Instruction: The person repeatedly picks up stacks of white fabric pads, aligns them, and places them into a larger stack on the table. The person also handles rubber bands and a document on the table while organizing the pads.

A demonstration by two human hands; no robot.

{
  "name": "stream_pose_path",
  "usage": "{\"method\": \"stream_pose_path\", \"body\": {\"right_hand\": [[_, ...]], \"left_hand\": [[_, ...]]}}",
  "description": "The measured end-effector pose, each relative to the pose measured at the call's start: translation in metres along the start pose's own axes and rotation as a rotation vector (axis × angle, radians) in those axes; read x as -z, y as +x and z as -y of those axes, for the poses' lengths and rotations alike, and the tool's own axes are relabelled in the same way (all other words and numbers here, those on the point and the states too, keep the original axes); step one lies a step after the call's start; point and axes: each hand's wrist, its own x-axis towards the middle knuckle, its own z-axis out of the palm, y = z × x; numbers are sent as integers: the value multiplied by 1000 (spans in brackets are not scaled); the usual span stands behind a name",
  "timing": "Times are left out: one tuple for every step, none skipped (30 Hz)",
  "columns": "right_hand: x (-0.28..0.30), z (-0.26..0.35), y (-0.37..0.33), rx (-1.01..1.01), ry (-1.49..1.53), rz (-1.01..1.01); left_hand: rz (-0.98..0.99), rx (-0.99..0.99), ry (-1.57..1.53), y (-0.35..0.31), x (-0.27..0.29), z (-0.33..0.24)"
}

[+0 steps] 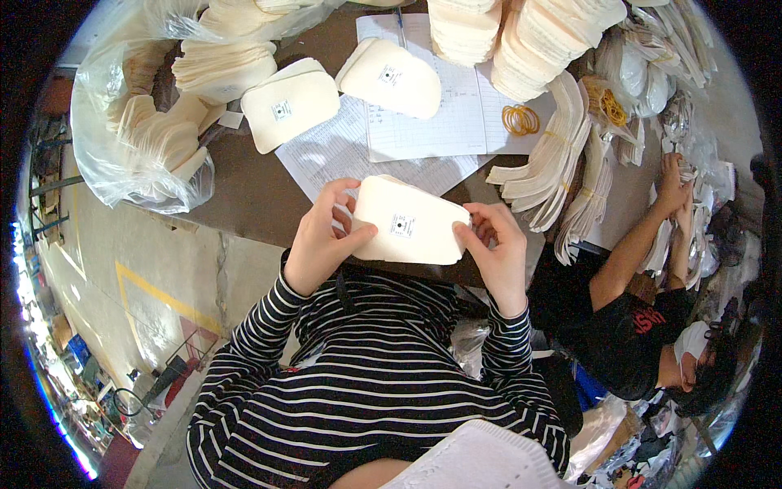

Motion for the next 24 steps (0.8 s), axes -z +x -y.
{"method": "stream_pose_path", "body": {"right_hand": [[0, 0, 1, 69, -28, -19], [0, 1, 2, 139, -55, -43], [-1, 1, 4, 208, -83, -67], [-2, 0, 6, 243, -111, -40], [-5, -2, 8, 277, -139, -10], [-8, -2, 9, 311, -167, 20], [-10, 2, 7, 223, -151, 79], [-12, 9, 4, 136, -138, 140], [-12, 13, 1, 49, -124, 200], [-12, 12, -1, 45, -146, 207], [-12, 9, -1, 64, -173, 212], [-11, 5, 0, 84, -184, 216], [-11, 2, 1, 104, -196, 220], [-9, 1, 3, 120, -205, 237], [-8, 1, 6, 136, -213, 254], [-7, 2, 8, 153, -221, 271], [-5, 6, 7, 138, -176, 282], [-2, 14, 4, 123, -130, 293], [1, 20, 2, 108, -83, 305], [-1, 23, -4, 158, -103, 242], [-2, 22, -5, 260, -122, 183], [-5, 19, -6, 362, -141, 123], [-6, 15, -7, 462, -161, 61], [-8, 8, 0, 521, -145, 48]], "left_hand": [[-6, -31, 97, 1, 1, -1], [21, -3, 71, 3, 1, -3], [48, 25, 45, 7, 0, -5], [75, 54, 19, 10, 0, -7], [85, 35, 40, 12, 0, -4], [95, 17, 61, 15, -2, 1], [105, -2, 82, 18, -3, 7], [123, -10, 64, 21, -5, 15], [141, -19, 47, 24, -5, 22], [159, -28, 29, 27, -4, 27], [237, -50, 10, 32, -3, 23], [315, -66, 4, 39, 0, 12], [394, -82, -1, 43, 2, 5], [395, -88, 41, 44, 2, 9], [395, -93, 84, 45, 0, 16], [396, -98, 128, 45, -1, 20], [365, -157, 67, 43, -2, 20], [333, -215, 7, 36, -6, 19], [301, -273, -53, 30, -9, 17], [321, -342, -87, 24, -9, 5], [264, -384, -149, 23, -9, 7], [205, -424, -210, 23, -11, 12], [148, -466, -273, 24, -13, 17], [142, -457, -464, 30, -17, 25]]}}
